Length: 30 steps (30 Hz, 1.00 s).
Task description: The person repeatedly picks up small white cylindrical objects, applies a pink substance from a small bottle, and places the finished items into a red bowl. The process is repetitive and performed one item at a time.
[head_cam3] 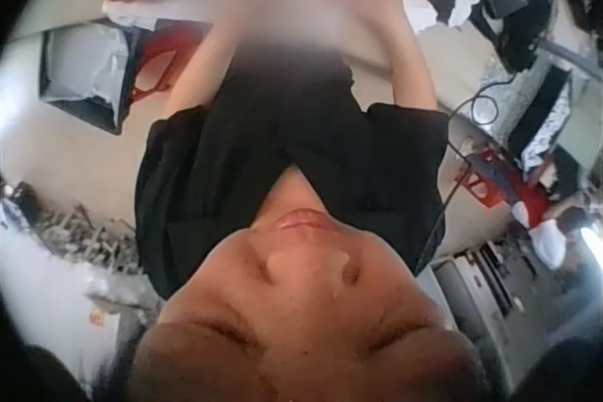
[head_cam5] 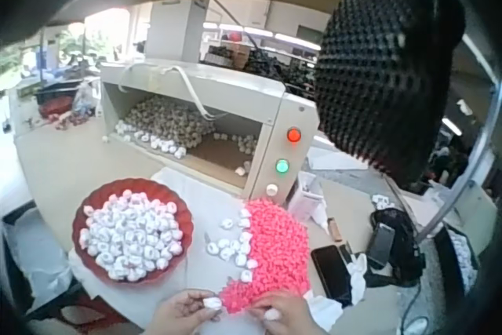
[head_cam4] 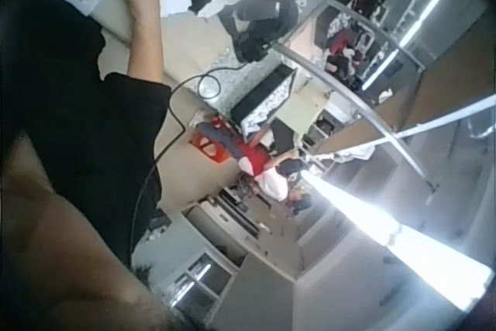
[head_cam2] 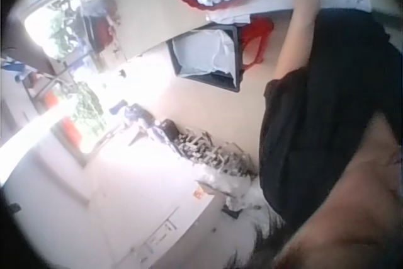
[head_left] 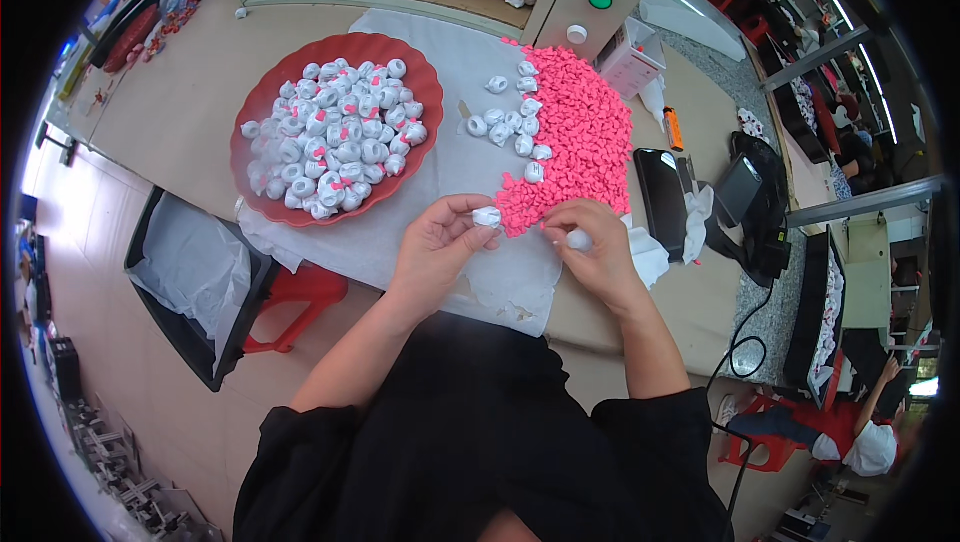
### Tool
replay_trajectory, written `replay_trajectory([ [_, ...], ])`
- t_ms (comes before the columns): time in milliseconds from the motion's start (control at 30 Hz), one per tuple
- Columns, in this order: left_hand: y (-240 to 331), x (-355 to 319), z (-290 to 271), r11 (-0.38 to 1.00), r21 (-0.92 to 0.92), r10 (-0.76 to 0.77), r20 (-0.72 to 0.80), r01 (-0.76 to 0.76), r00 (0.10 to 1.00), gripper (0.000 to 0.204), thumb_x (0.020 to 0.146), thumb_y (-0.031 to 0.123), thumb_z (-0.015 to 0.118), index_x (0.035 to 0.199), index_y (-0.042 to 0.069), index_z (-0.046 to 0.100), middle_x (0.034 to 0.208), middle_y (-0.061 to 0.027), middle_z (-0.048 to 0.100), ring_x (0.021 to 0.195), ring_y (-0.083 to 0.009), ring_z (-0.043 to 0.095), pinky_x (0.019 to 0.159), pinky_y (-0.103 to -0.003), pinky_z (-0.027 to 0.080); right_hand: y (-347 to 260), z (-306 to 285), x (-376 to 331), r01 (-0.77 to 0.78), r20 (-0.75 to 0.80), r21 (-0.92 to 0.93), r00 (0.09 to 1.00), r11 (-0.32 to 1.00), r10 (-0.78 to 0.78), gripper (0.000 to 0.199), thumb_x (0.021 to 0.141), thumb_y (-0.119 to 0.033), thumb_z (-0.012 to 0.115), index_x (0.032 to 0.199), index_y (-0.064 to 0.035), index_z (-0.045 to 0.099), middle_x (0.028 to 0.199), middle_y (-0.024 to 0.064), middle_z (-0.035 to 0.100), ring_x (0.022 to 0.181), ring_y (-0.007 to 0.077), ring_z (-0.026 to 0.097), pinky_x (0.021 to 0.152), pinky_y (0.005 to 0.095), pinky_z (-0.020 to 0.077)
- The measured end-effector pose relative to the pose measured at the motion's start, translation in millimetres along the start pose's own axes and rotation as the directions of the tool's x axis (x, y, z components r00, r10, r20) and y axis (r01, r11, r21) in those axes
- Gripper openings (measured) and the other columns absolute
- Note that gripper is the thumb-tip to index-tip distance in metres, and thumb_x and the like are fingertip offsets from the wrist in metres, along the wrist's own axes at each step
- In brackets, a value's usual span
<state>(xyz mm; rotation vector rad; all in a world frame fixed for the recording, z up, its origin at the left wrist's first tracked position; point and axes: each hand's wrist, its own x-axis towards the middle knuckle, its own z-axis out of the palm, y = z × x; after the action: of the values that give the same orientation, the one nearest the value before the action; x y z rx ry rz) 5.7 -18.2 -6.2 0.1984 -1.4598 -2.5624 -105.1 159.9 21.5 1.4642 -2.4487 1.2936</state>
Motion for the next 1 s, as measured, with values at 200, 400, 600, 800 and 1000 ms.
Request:
replay_trajectory([
  [200, 0.7, -0.6, 1.1, 1.0, 0.03, 0.003, 0.029, -0.004, 1.0, 0.025, 0.083, 0.0, 0.055, 0.107, -0.002, 0.049, 0.097, -0.0076, 0.058, 0.087, -0.0129, 0.057, 0.074, -0.025, 0.048, -32.9, 14.4, -1.6, -0.363, -0.007, 0.667, 0.87, 0.651, 0.492, 0.01, 0.079, -0.003, 0.061, 0.088, 0.0012, 0.059, 0.079, 0.0066, 0.061, 0.071, 0.011, 0.057, 0.062, 0.0211, 0.0449],
  [400, 1.0, -1.7, 3.1, 0.999, 0.022, 0.03, 0.04, -0.03, 0.999, 0.025, 0.084, 0.0, 0.053, 0.108, -0.003, 0.049, 0.096, -0.0076, 0.058, 0.086, -0.0127, 0.057, 0.075, -0.026, 0.048, -33.5, 30.8, -1.3, -0.383, 0.134, 0.823, 0.849, 0.419, 0.511, 0.012, 0.078, -0.003, 0.063, 0.088, 0.0009, 0.061, 0.078, 0.0059, 0.062, 0.068, 0.0081, 0.055, 0.06, 0.0205, 0.0438],
  [600, -2.2, -4.4, 3.7, 0.996, 0.081, 0.021, 0.094, -0.029, 0.995, 0.028, 0.085, -0.002, 0.051, 0.112, -0.004, 0.049, 0.092, -0.0072, 0.058, 0.083, -0.0116, 0.057, 0.075, -0.024, 0.047, -37.9, 34.7, 1.0, -0.438, 0.159, 0.776, 0.833, 0.455, 0.53, 0.014, 0.076, -0.002, 0.064, 0.089, 0.0005, 0.058, 0.08, 0.0055, 0.061, 0.069, 0.0083, 0.057, 0.062, 0.0198, 0.0465],
  [800, 0.3, -4.6, 2.4, 0.976, 0.212, 0.03, 0.117, -0.054, 0.993, 0.027, 0.084, -0.003, 0.051, 0.111, -0.003, 0.052, 0.086, -0.0054, 0.058, 0.077, -0.0096, 0.055, 0.071, -0.022, 0.046, -34.2, 34.1, 1.7, -0.454, 0.175, 0.76, 0.832, 0.465, 0.526, 0.017, 0.075, -0.001, 0.064, 0.09, -0.0005, 0.056, 0.075, 0.0054, 0.06, 0.065, 0.0081, 0.057, 0.053, 0.017, 0.0406],
  [1000, 0.0, -4.9, 3.9, 0.985, 0.172, 0.017, 0.094, -0.033, 0.995, 0.026, 0.083, -0.003, 0.052, 0.109, -0.003, 0.053, 0.088, -0.0062, 0.059, 0.075, -0.0095, 0.055, 0.069, -0.022, 0.046, -35.4, 31.5, 2.1, -0.51, 0.227, 0.737, 0.805, 0.443, 0.548, 0.015, 0.076, -0.001, 0.064, 0.089, 0.0037, 0.058, 0.084, 0.0079, 0.059, 0.074, 0.012, 0.059, 0.068, 0.0225, 0.0496],
])
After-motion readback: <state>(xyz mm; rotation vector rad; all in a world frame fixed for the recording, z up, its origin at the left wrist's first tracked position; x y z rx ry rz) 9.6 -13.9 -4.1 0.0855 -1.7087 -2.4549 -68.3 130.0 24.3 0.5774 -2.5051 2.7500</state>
